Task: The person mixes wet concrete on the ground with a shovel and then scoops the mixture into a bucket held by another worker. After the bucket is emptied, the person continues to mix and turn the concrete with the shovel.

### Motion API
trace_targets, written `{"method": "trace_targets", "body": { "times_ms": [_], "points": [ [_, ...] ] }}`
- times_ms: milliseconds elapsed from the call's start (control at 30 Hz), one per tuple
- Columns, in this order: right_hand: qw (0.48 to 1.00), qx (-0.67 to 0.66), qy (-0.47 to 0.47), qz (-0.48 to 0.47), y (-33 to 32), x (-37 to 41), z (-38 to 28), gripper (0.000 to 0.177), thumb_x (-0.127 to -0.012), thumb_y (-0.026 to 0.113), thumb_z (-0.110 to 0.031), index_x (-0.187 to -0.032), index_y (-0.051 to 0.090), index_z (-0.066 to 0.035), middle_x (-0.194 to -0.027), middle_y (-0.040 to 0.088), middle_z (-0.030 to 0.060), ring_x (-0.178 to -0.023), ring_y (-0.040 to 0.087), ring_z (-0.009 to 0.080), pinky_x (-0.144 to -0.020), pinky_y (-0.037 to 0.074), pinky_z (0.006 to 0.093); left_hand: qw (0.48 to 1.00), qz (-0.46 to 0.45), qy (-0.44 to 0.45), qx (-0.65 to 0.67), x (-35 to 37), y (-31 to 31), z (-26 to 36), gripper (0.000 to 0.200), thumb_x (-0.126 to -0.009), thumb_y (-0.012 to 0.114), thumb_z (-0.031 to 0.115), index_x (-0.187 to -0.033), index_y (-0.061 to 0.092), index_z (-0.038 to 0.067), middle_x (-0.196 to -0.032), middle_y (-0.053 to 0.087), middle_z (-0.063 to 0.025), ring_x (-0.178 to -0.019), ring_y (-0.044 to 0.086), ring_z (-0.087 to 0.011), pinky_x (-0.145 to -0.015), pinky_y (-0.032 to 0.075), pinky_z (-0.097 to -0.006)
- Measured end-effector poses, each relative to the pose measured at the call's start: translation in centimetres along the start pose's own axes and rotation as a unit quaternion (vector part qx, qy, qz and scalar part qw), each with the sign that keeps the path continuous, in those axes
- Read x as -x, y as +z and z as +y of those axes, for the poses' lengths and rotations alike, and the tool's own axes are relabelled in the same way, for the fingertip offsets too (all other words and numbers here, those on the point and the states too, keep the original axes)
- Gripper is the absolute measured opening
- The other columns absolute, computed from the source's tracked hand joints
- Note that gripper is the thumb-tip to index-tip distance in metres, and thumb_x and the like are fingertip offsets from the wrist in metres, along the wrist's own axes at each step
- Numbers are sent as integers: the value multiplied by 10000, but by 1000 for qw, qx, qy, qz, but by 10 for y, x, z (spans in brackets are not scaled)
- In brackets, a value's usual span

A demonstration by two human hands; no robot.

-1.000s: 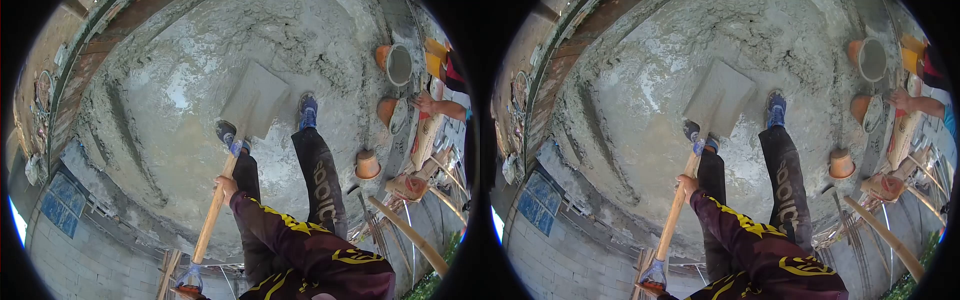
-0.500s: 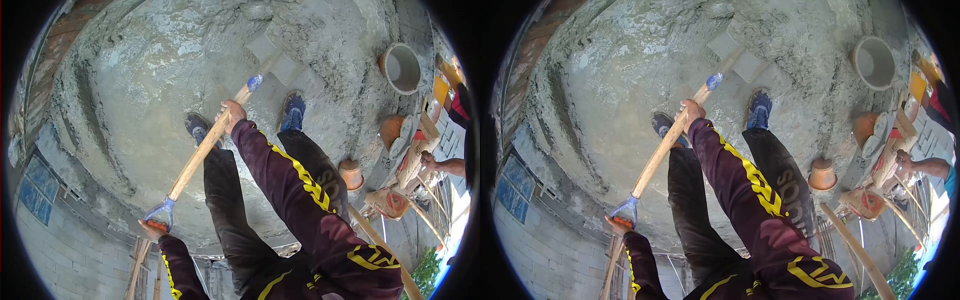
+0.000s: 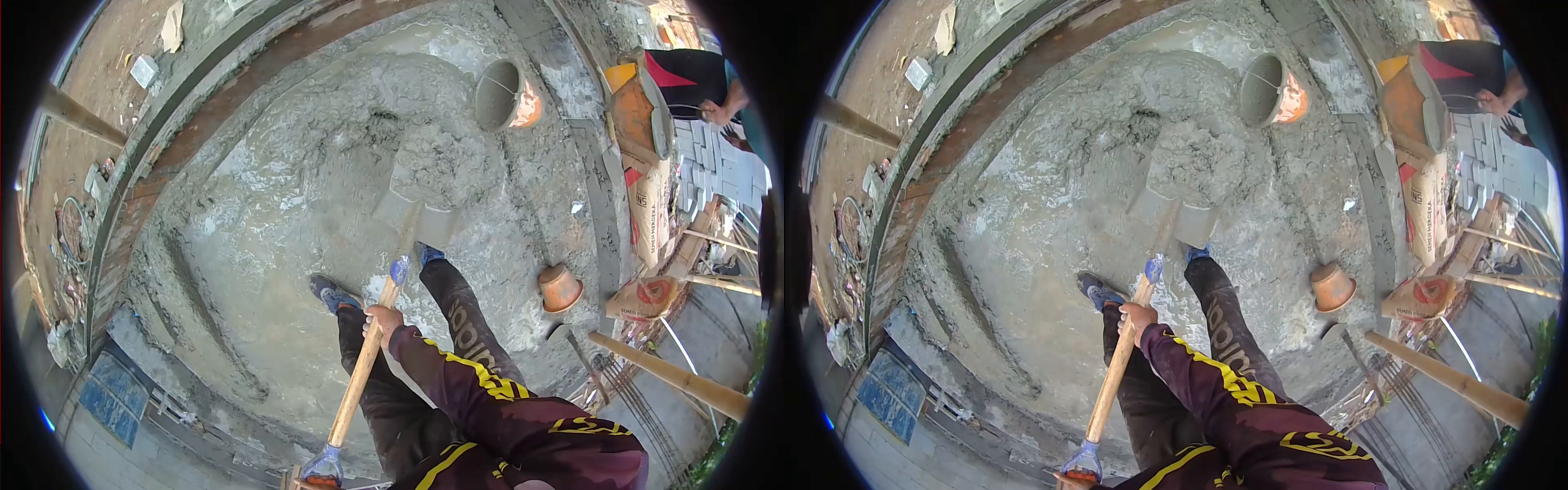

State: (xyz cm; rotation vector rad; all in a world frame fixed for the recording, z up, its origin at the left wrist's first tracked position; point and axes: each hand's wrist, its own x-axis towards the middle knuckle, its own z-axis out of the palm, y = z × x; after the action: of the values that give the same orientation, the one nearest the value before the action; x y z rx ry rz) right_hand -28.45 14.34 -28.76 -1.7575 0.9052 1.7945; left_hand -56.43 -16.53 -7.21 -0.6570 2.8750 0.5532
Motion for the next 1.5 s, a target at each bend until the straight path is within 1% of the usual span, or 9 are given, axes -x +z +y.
{"method": "trace_targets", "body": {
  "times_ms": [233,467,767,967,1067,1233,1367,1467,1500],
  "points": [
    [997,-18,-65,-30,19,7,-103,152,-710,640,-103,-792,518,-65,-701,517,77,-557,534,231,-508,467,381,997,-71,39,18,41,45,38,720,-681,500,754,-811,492,46,-615,382,-21,-493,365,-147,-424,336,-297],
    [997,-15,-60,-42,41,-21,-106,203,-693,662,-103,-835,524,-58,-711,526,80,-560,545,234,-504,471,385,993,-82,71,36,49,73,54,752,-679,494,760,-871,514,33,-651,407,-30,-521,385,-150,-446,354,-295],
    [996,-30,-57,-69,10,-77,-161,224,-701,668,-122,-867,534,-57,-726,524,74,-595,558,235,-548,482,388,990,-33,108,86,156,147,86,613,-749,501,685,-703,424,79,-568,376,-12,-463,383,-141,-419,364,-284],
    [985,-103,-110,-86,-9,-37,-256,215,-732,663,-166,-880,551,-57,-766,519,74,-664,566,250,-583,493,399,956,-195,187,111,185,191,155,594,-782,495,646,-760,491,53,-561,381,-11,-449,375,-138,-415,359,-282],
    [975,-142,-142,-94,-13,-14,-331,178,-772,616,-148,-876,508,-51,-750,509,81,-634,552,244,-583,501,413,923,-234,263,155,275,216,220,578,-809,485,614,-826,512,37,-605,407,-6,-480,402,-127,-418,348,-270],
    [957,-180,-185,-129,-19,30,-391,222,-797,618,-156,-921,482,-33,-747,489,93,-627,541,246,-591,519,431,874,-324,326,157,377,162,292,509,-835,472,587,-789,467,80,-646,414,8,-517,409,-91,-432,336,-233],
    [962,-122,-237,-56,-33,110,-411,437,-771,689,-225,-1038,449,26,-856,495,124,-680,565,269,-591,534,427,766,-529,320,175,427,52,305,429,-857,487,516,-843,460,88,-656,456,-28,-518,461,-120,-439,418,-271],
    [954,-56,-286,-71,-46,128,-431,525,-760,693,-190,-1105,391,64,-894,496,138,-665,577,276,-586,534,415,517,-815,212,153,509,-25,319,459,-861,520,448,-1079,450,51,-860,493,-98,-698,480,-197,-646,440,-334],
    [952,-64,-288,-83,-53,143,-441,513,-758,685,-164,-1111,386,58,-887,497,139,-663,578,276,-576,529,411,477,-846,187,149,540,-39,319,440,-866,524,415,-1082,442,41,-860,495,-103,-703,486,-202,-655,445,-345]
  ]
}}
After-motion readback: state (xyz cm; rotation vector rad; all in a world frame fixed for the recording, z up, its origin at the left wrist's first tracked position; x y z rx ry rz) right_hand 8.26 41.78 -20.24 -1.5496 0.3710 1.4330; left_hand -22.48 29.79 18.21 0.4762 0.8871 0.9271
